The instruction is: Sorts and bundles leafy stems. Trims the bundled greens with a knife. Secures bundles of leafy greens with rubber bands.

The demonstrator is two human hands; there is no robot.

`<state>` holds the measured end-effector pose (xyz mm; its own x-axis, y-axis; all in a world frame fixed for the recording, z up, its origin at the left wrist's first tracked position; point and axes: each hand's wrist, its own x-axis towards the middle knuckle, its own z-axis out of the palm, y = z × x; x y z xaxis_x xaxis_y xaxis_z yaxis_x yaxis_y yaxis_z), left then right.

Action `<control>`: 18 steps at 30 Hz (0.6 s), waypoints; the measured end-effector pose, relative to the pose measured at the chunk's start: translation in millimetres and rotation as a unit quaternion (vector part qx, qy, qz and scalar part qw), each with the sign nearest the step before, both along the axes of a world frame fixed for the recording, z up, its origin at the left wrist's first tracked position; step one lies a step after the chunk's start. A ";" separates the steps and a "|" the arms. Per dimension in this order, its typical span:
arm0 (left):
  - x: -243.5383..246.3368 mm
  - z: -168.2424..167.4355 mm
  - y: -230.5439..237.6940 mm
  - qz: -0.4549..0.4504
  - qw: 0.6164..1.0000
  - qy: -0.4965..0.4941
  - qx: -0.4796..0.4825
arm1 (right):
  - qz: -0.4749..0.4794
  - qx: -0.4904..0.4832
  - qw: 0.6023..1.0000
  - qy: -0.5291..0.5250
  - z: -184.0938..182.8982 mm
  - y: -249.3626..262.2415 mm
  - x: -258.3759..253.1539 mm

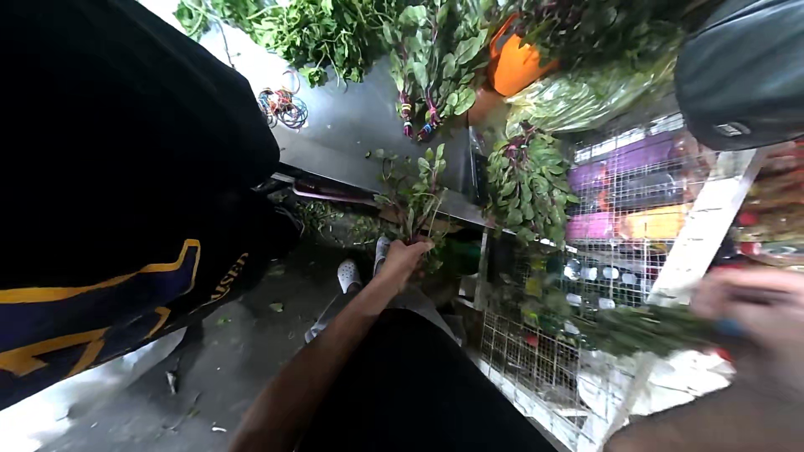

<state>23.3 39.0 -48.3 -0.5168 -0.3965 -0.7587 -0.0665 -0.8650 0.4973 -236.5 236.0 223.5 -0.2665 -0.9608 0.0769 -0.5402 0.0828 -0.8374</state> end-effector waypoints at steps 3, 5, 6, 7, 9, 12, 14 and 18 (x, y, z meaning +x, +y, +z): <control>-2.4 21.3 -1.2 0.025 0.999 0.044 0.003 | -0.069 0.188 0.979 0.044 -71.9 -58.7 80.9; -7.1 24.5 0.4 0.027 0.998 0.045 -0.030 | -0.069 0.248 0.966 0.014 -123.3 -80.8 111.6; -9.3 21.3 2.8 0.024 0.997 0.036 -0.060 | -0.081 0.247 0.965 -0.014 -145.2 -87.7 123.3; -10.2 15.0 5.5 0.022 0.995 0.035 -0.092 | -0.102 0.235 0.965 -0.051 -163.2 -92.9 133.6; -6.9 2.3 8.5 0.010 0.988 0.029 -0.154 | -0.142 0.214 0.959 -0.122 -186.0 -98.8 148.1; -1.2 -5.7 10.5 0.002 0.981 -0.021 -0.193 | -0.143 0.229 0.946 -0.178 -195.8 -103.1 150.7; 2.0 -1.4 13.6 -0.004 0.978 -0.049 -0.202 | -0.144 0.229 0.936 -0.223 -202.5 -108.8 150.2; 6.4 11.7 17.6 -0.050 0.974 -0.057 -0.215 | -0.205 0.203 0.923 -0.256 -228.2 -133.2 140.1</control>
<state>29.7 56.6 -36.6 -0.4912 -0.6416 -0.5892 -0.2165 -0.5653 0.7960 -96.4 102.8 -4.6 -0.5157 -0.6926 -0.5043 0.0640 0.5559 -0.8288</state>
